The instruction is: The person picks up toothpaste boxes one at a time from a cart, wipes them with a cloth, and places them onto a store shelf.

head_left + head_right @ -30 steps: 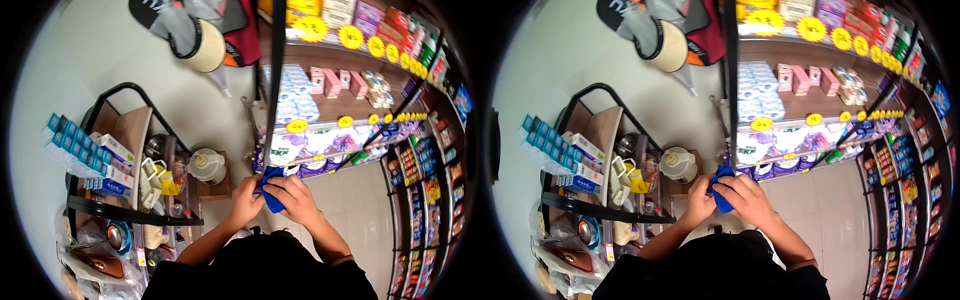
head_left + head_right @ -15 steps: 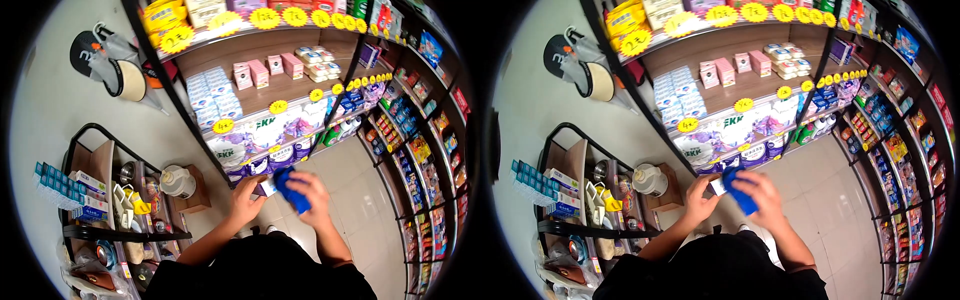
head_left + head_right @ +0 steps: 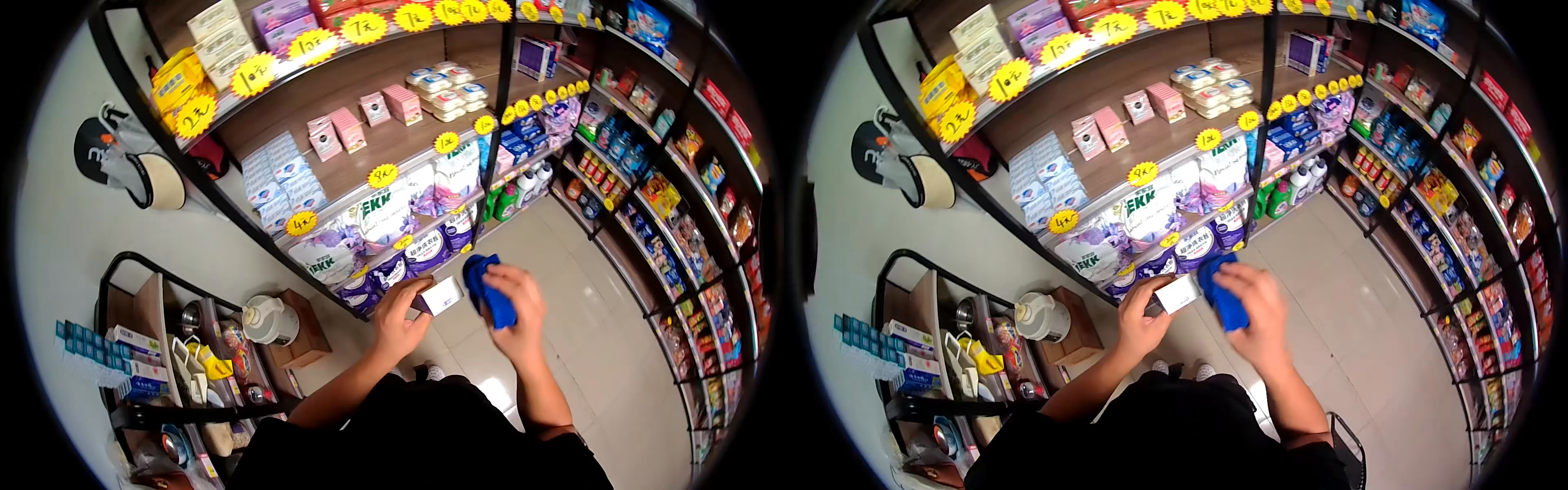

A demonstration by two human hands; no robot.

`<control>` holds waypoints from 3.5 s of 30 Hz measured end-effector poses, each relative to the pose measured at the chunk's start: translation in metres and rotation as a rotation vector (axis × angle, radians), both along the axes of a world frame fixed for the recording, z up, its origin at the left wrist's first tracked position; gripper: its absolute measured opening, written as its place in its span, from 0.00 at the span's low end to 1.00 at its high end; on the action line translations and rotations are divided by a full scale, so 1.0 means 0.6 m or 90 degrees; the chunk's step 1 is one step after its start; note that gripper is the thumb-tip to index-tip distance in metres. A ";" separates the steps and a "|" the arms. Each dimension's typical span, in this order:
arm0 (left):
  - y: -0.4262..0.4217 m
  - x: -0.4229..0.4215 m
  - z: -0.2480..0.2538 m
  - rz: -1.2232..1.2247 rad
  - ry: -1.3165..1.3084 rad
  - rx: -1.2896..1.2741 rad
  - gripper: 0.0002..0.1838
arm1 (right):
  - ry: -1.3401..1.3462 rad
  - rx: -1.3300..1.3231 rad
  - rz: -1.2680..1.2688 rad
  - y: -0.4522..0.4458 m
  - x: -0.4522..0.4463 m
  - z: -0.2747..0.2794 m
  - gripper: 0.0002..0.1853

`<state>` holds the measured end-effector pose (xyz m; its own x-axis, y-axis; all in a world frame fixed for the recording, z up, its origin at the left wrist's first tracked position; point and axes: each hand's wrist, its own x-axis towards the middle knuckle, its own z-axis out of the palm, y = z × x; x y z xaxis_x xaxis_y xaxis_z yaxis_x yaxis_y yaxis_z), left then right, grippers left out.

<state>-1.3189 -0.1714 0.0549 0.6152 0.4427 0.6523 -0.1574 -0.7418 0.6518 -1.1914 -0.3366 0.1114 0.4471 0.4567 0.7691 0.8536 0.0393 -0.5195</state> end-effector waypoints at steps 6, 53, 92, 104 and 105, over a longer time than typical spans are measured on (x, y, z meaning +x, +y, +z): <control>-0.019 0.026 0.007 -0.039 0.001 -0.009 0.27 | -0.091 -0.070 0.046 -0.003 -0.018 -0.012 0.26; 0.038 0.280 -0.036 -0.473 0.202 -1.000 0.34 | -0.079 -0.208 -0.165 0.031 0.056 -0.092 0.36; -0.270 0.863 -0.081 -0.769 0.350 -1.183 0.22 | 0.144 0.005 -0.429 -0.243 0.637 -0.076 0.24; -0.221 1.019 -0.074 -0.763 0.348 -1.135 0.25 | 0.073 -0.097 -0.235 -0.264 0.692 -0.127 0.28; -0.228 1.026 -0.081 -0.804 0.357 -1.177 0.24 | 0.053 -0.093 -0.269 -0.266 0.726 -0.126 0.26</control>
<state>-0.7034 -0.3082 0.0065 0.8770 -0.4620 -0.1323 0.4731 0.7818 0.4062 -0.7558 -0.4962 0.0356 0.6754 0.3220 0.6634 0.7339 -0.3819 -0.5618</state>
